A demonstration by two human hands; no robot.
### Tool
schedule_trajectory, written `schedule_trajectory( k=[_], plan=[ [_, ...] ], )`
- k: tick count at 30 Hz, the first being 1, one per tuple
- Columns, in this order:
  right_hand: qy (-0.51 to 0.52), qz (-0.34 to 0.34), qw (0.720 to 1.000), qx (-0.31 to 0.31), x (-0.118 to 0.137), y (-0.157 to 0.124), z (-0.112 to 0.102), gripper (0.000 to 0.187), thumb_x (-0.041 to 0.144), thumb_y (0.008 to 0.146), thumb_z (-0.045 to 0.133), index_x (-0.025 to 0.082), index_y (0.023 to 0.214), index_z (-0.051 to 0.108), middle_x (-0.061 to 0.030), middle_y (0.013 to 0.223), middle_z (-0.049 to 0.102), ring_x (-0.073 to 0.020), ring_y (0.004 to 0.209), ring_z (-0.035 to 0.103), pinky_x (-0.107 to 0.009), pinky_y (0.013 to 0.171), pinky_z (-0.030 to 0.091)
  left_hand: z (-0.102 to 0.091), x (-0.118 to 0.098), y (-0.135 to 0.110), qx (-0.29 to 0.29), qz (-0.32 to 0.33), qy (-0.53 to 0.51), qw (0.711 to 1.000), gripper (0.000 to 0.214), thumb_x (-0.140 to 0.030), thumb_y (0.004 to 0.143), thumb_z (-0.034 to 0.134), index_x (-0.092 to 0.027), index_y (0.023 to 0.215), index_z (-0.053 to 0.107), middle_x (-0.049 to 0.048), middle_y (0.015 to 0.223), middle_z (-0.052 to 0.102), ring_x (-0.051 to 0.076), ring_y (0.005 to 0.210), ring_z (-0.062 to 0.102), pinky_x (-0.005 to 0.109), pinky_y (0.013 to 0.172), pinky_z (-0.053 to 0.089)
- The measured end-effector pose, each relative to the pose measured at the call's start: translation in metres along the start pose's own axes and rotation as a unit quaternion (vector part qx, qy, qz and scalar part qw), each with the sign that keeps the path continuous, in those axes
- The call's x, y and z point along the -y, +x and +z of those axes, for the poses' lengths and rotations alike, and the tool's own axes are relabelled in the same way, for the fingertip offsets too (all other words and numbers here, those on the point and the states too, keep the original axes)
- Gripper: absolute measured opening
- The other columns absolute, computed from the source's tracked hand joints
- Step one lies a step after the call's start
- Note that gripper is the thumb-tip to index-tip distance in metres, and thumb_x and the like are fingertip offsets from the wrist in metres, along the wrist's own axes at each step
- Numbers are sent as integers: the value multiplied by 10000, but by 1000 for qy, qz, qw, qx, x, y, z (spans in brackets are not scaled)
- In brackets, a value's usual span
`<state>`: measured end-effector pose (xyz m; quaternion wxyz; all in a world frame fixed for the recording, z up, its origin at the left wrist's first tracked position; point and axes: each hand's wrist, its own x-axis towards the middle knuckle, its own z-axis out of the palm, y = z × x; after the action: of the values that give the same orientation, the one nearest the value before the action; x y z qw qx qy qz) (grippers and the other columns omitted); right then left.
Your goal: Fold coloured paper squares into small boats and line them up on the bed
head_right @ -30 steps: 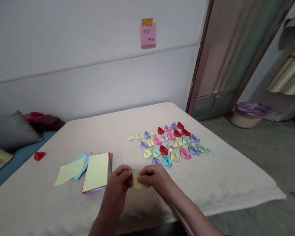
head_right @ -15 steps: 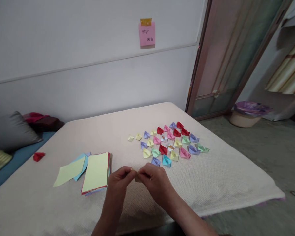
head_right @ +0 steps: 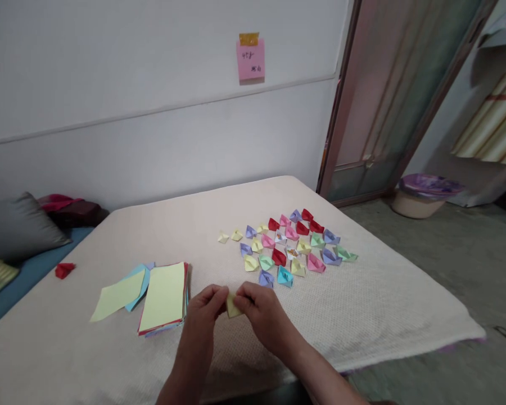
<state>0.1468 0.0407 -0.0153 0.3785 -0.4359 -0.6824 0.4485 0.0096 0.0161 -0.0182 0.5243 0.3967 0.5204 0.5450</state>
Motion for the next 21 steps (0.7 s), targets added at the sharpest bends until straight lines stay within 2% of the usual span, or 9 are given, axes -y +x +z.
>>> schedule_trajectory(
  k=[3, 5, 11, 14, 16, 19, 21],
  plan=[
    [19, 8, 1000, -22, -5, 2, -4, 211, 197, 805, 521, 176, 595, 530, 47, 553, 469, -110, 556, 430, -220, 528, 336, 0, -4, 0, 62, -8, 84, 995, 231, -334, 745, 629, -157, 601, 595, -11, 565, 539, 136, 594, 466, 241, 571, 345],
    [26, 14, 999, -25, -8, 3, -5, 208, 188, 796, 529, 179, 588, 532, 46, 549, 478, -111, 550, 439, -217, 523, 345, 1, -7, 0, 80, 4, 128, 989, 249, -326, 758, 607, -157, 574, 600, 6, 549, 563, 146, 587, 479, 250, 576, 340],
    [18, 25, 999, -20, -3, 3, -6, 201, 211, 817, 516, 183, 630, 583, 57, 507, 450, -108, 502, 428, -218, 487, 329, 4, -1, -1, 31, 30, 187, 981, 327, -362, 779, 566, -192, 509, 496, -27, 492, 469, 134, 518, 415, 258, 537, 293],
    [29, 6, 999, -18, 1, 2, -7, 202, 211, 819, 525, 179, 631, 593, 39, 562, 522, -117, 571, 485, -226, 556, 374, 5, 3, -1, 29, 42, 205, 977, 333, -375, 793, 547, -199, 520, 476, -35, 491, 447, 135, 514, 409, 259, 528, 279],
    [45, 10, 999, -11, 0, 1, -8, 201, 233, 827, 526, 180, 643, 587, 43, 552, 517, -113, 551, 477, -225, 546, 376, 4, 3, -1, 31, 43, 207, 977, 325, -365, 797, 540, -200, 526, 468, -38, 495, 440, 135, 519, 407, 259, 529, 277],
    [86, 25, 996, 10, -2, 1, -10, 131, 251, 845, 498, 193, 767, 585, 68, 508, 463, -106, 486, 436, -218, 494, 365, 1, 0, 1, 23, 46, 201, 978, 309, -338, 796, 535, -199, 531, 460, -41, 505, 433, 134, 530, 400, 257, 534, 280],
    [110, 13, 993, 27, -3, 1, -11, 99, 211, 838, 485, 202, 902, 560, 62, 555, 503, -118, 537, 480, -225, 541, 406, -1, -3, 1, 14, 52, 190, 980, 300, -330, 800, 530, -195, 539, 466, -38, 516, 438, 134, 542, 401, 257, 542, 289]
  ],
)
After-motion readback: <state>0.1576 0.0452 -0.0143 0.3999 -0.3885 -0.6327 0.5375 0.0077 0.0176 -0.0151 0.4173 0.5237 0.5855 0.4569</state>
